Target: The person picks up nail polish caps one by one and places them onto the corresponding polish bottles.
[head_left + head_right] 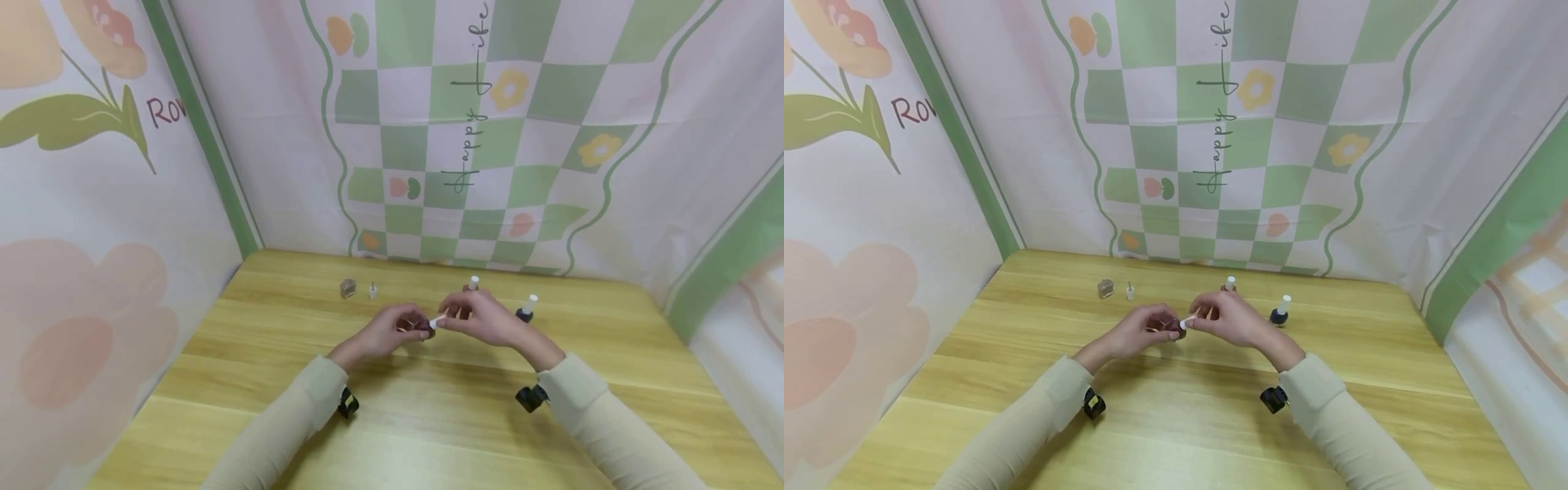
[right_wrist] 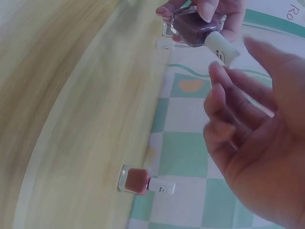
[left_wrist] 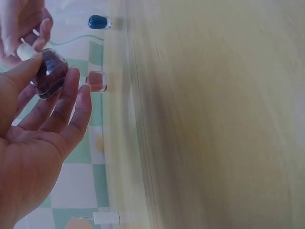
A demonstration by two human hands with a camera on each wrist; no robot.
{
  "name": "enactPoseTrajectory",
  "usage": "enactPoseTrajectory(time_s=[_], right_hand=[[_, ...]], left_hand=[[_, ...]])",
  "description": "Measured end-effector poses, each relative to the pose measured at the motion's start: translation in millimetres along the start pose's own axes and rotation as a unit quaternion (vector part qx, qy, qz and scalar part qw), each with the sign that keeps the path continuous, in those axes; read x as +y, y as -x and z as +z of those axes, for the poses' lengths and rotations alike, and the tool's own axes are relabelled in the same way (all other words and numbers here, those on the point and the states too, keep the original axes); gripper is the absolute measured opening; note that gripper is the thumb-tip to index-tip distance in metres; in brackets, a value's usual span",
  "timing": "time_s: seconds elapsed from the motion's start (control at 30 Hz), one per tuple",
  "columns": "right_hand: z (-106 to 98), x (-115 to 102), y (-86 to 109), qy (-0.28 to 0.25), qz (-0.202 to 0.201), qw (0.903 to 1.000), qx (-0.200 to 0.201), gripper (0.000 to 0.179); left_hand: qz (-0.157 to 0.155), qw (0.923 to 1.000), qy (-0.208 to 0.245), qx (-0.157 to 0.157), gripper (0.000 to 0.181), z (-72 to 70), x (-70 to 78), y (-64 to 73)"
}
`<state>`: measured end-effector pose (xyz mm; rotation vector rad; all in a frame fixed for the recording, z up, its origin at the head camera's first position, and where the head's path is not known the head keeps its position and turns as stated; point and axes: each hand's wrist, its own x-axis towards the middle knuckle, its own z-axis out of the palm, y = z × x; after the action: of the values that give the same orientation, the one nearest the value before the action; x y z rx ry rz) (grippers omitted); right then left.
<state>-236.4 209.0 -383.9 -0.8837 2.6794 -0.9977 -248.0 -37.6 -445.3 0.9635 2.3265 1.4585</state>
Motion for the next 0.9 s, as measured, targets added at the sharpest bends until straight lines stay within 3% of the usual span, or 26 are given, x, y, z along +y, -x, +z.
enactPoseTrajectory(time_s=[0.27, 0.47, 0.7, 0.9], right_hand=[[0.1, 0.4, -1.1, 0.002, -0.012, 0.9998, -0.013, 0.009], [0.8, 1.5, -1.6, 0.019, 0.003, 0.9998, -0.01, 0.024], [0.5, 1.0, 1.7, -0.009, -0.002, 0.9998, -0.015, 0.031], [0.1, 0.3, 0.7, -0.012, -0.015, 0.9997, -0.017, 0.011]], left_hand=[[-0.003, 1.0, 0.004, 0.001, 0.018, 1.1, 2.0, -0.1], [-0.004, 1.0, -0.001, -0.002, 0.02, 2.1, 2.8, -0.4], [-0.017, 0.9999, 0.002, 0.001, 0.018, 2.1, 1.7, -0.7], [-0.011, 0.9999, 0.006, 0.001, 0.017, 2.1, 1.2, -1.9]])
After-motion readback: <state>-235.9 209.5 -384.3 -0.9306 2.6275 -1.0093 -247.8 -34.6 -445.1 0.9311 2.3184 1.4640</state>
